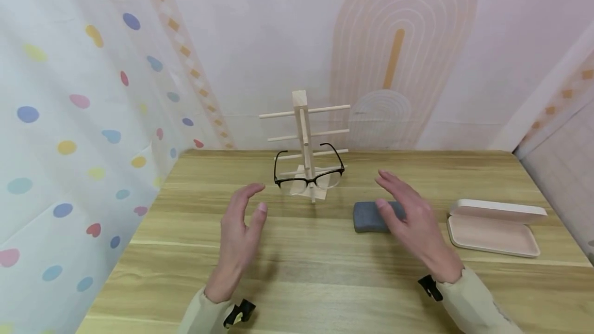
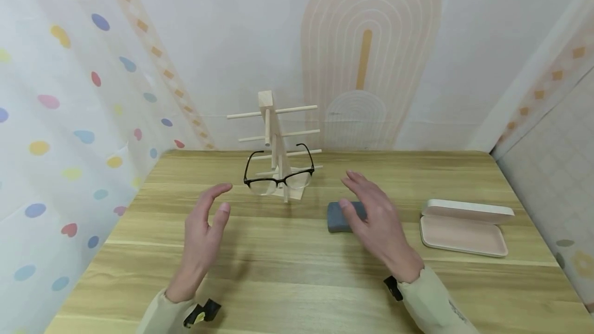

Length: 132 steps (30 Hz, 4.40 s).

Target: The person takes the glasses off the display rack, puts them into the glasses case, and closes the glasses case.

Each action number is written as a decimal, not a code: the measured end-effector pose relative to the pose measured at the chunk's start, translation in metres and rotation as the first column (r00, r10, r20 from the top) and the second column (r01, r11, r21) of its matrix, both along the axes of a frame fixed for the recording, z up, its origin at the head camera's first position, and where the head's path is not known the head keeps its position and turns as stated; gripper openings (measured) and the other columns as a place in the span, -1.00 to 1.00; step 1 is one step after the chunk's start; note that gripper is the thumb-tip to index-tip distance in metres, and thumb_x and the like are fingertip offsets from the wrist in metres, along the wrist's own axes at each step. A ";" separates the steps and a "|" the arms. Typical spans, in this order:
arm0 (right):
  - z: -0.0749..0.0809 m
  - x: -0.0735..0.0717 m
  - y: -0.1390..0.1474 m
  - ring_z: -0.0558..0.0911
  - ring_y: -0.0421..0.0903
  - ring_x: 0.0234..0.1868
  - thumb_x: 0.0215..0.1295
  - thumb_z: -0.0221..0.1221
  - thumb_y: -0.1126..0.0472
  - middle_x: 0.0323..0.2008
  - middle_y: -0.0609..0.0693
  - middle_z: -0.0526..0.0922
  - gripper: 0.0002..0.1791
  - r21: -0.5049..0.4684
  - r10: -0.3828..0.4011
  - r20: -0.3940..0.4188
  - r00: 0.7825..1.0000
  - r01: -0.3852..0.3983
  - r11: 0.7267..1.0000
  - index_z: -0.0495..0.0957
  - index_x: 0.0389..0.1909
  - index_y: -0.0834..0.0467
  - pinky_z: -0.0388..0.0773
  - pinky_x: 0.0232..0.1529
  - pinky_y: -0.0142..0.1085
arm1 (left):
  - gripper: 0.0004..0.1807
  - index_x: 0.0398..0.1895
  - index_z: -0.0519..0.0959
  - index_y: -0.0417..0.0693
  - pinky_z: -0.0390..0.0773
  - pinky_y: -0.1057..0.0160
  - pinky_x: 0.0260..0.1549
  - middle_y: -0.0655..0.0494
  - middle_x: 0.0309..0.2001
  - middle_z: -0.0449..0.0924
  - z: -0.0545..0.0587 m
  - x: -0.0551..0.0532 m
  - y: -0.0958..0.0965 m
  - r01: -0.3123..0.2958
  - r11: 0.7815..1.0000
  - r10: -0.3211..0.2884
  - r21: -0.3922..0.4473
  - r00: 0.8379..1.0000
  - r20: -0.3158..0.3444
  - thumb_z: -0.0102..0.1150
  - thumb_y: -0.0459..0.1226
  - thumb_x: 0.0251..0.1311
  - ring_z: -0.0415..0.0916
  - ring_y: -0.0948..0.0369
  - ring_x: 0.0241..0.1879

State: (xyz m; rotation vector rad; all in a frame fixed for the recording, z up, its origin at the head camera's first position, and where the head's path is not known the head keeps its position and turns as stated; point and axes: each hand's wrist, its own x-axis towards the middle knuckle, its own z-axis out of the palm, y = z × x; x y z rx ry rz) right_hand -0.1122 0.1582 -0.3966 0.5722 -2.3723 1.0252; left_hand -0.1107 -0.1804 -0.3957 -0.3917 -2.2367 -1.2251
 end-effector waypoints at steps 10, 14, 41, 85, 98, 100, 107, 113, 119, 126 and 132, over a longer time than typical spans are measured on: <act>0.002 -0.012 -0.012 0.31 0.13 0.52 0.55 0.10 0.02 0.51 0.09 0.36 -0.42 0.023 -0.003 0.082 0.997 0.001 1.000 0.43 0.45 0.21 0.28 0.40 0.23 | -0.45 0.40 0.46 -0.24 0.29 -0.22 0.35 -0.20 0.36 0.45 0.004 -0.012 0.005 -0.014 1.000 0.014 0.001 0.998 0.060 0.02 -0.15 0.45 0.34 -0.12 0.39; 0.003 -0.017 -0.018 0.28 0.13 0.54 0.56 0.07 -0.04 0.53 0.10 0.31 -0.39 0.040 -0.002 0.095 0.995 -0.002 0.999 0.40 0.47 0.22 0.26 0.42 0.21 | -0.42 0.44 0.41 -0.23 0.24 -0.22 0.39 -0.19 0.42 0.39 0.006 -0.016 0.006 -0.013 1.000 0.012 0.009 0.995 0.103 -0.01 -0.10 0.48 0.28 -0.11 0.44; 0.004 -0.053 -0.045 0.20 0.19 0.56 0.63 -0.12 -0.19 0.54 0.18 0.27 -0.29 -0.024 0.011 0.248 0.969 -0.006 1.000 0.28 0.54 0.22 0.12 0.51 0.16 | -0.41 0.48 0.39 -0.23 0.29 -0.05 0.42 -0.10 0.43 0.41 0.007 -0.041 0.010 -0.066 0.966 -0.038 0.251 0.921 0.387 -0.06 -0.03 0.60 0.29 0.02 0.45; 0.009 -0.079 -0.074 0.68 -0.15 -0.26 0.58 0.10 0.09 -0.27 0.13 0.72 -0.63 -0.550 0.124 0.505 0.854 0.208 0.809 0.64 0.03 0.33 0.66 -0.10 -0.34 | -0.66 0.17 0.51 -0.40 0.65 0.37 -0.17 0.22 -0.32 0.65 0.005 -0.054 0.025 -0.157 0.704 -0.215 0.692 0.882 0.419 0.16 -0.35 0.45 0.60 0.30 -0.32; 0.010 -0.081 -0.080 0.68 -0.23 -0.32 0.50 0.18 0.23 -0.26 0.19 0.74 -0.74 -0.623 0.160 0.480 0.862 0.207 0.755 0.63 0.00 0.35 0.64 -0.19 -0.45 | -0.69 0.13 0.53 -0.41 0.65 0.40 -0.22 0.19 -0.35 0.66 0.007 -0.055 0.025 -0.184 0.668 -0.203 0.721 0.887 0.415 0.16 -0.35 0.46 0.61 0.30 -0.35; 0.010 -0.081 -0.080 0.68 -0.24 -0.33 0.48 0.18 0.26 -0.29 0.15 0.74 -0.75 -0.632 0.164 0.472 0.866 0.203 0.748 0.63 0.00 0.37 0.65 -0.19 -0.44 | -0.71 0.12 0.53 -0.42 0.65 0.41 -0.23 0.19 -0.37 0.66 0.008 -0.055 0.025 -0.182 0.663 -0.204 0.727 0.890 0.408 0.16 -0.37 0.45 0.61 0.30 -0.36; 0.012 -0.080 -0.080 0.69 -0.27 -0.32 0.47 0.18 0.30 -0.25 0.20 0.74 -0.75 -0.657 0.185 0.447 0.875 0.181 0.732 0.62 0.01 0.40 0.66 -0.19 -0.44 | -0.72 0.09 0.54 -0.42 0.65 0.41 -0.25 0.18 -0.39 0.65 0.009 -0.055 0.025 -0.173 0.651 -0.206 0.739 0.897 0.392 0.19 -0.41 0.41 0.61 0.31 -0.39; 0.017 -0.076 -0.078 0.69 -0.26 -0.28 0.47 0.18 0.31 -0.14 0.33 0.71 -0.74 -0.658 0.199 0.457 0.867 0.179 0.732 0.61 0.04 0.40 0.67 -0.16 -0.44 | -0.73 0.09 0.55 -0.41 0.66 0.39 -0.26 0.16 -0.39 0.65 0.010 -0.051 0.026 -0.164 0.645 -0.209 0.747 0.902 0.379 0.20 -0.45 0.39 0.62 0.29 -0.40; 0.022 -0.070 -0.074 0.69 -0.22 -0.24 0.48 0.17 0.31 -0.16 0.22 0.72 -0.74 -0.645 0.206 0.467 0.860 0.172 0.745 0.60 0.07 0.37 0.67 -0.12 -0.41 | -0.73 0.08 0.55 -0.41 0.66 0.38 -0.25 0.16 -0.40 0.65 0.012 -0.046 0.027 -0.155 0.639 -0.220 0.754 0.902 0.372 0.19 -0.47 0.36 0.62 0.28 -0.39; 0.022 -0.066 -0.071 0.70 -0.22 -0.23 0.46 0.17 0.35 -0.18 0.20 0.72 -0.75 -0.661 0.233 0.450 0.862 0.147 0.736 0.58 0.06 0.39 0.68 -0.10 -0.38 | -0.74 0.07 0.56 -0.39 0.66 0.37 -0.25 0.16 -0.40 0.66 0.013 -0.040 0.027 -0.148 0.636 -0.227 0.757 0.902 0.367 0.18 -0.50 0.34 0.62 0.28 -0.40; 0.020 -0.064 -0.068 0.71 -0.21 -0.22 0.44 0.16 0.37 -0.23 0.13 0.73 -0.75 -0.673 0.243 0.438 0.865 0.136 0.727 0.59 0.05 0.40 0.69 -0.09 -0.36 | -0.71 0.08 0.56 -0.42 0.67 0.36 -0.25 0.16 -0.39 0.68 0.013 -0.036 0.029 -0.139 0.664 -0.211 0.735 0.908 0.362 0.20 -0.52 0.32 0.62 0.30 -0.42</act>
